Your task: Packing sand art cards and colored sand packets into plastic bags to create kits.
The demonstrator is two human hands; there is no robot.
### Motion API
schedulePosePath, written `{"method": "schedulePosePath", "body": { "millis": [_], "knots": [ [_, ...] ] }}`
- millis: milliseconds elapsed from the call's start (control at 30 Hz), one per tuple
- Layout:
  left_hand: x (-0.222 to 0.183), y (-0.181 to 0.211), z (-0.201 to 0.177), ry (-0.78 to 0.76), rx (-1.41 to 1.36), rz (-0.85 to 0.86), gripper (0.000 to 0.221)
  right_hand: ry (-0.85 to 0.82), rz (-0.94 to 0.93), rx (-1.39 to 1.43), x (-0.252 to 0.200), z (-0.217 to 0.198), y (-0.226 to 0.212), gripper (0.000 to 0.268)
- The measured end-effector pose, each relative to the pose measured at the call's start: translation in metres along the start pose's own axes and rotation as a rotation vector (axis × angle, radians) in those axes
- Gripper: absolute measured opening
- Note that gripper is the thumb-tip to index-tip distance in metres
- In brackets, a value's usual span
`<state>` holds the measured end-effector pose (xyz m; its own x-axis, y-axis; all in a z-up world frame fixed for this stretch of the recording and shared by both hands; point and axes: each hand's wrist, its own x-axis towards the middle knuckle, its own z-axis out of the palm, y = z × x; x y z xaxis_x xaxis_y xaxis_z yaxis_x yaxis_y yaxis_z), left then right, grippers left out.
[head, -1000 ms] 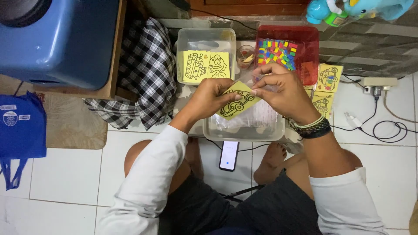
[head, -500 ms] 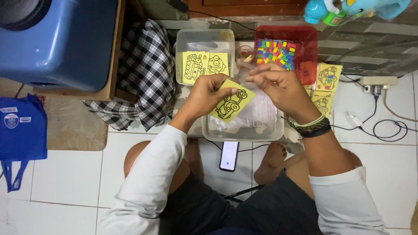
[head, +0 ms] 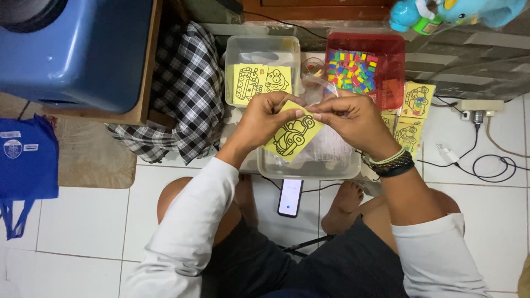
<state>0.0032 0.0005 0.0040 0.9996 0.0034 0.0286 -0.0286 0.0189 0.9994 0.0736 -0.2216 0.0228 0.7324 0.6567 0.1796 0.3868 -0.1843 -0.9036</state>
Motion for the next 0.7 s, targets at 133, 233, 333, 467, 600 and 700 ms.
{"method": "schedulePosePath", "body": {
  "millis": [133, 233, 333, 467, 600, 700],
  "knots": [
    [0.0, 0.0, 0.001, -0.014, 0.025, 0.004, 0.017, 0.014, -0.017, 0.01, 0.001, 0.002, 0.0, 0.013],
    [-0.001, 0.01, 0.001, -0.027, -0.036, -0.036, 0.025, 0.071, -0.054, 0.003, 0.001, 0.0, 0.006, 0.011],
    [-0.003, 0.013, -0.003, -0.108, 0.025, -0.073, 0.032, 0.149, -0.04, 0.012, 0.001, -0.004, 0.013, 0.01],
    [-0.003, 0.004, -0.006, -0.116, 0.073, -0.135, 0.016, 0.175, -0.023, 0.004, 0.003, -0.008, 0.009, 0.01],
    [-0.005, 0.009, -0.004, -0.094, 0.197, -0.148, 0.014, 0.122, -0.01, -0.072, 0.002, -0.01, 0.008, 0.01],
    [-0.004, 0.002, -0.003, -0.085, 0.308, -0.158, 0.015, 0.103, -0.019, -0.098, 0.004, -0.014, 0.021, 0.009]
  ]
}}
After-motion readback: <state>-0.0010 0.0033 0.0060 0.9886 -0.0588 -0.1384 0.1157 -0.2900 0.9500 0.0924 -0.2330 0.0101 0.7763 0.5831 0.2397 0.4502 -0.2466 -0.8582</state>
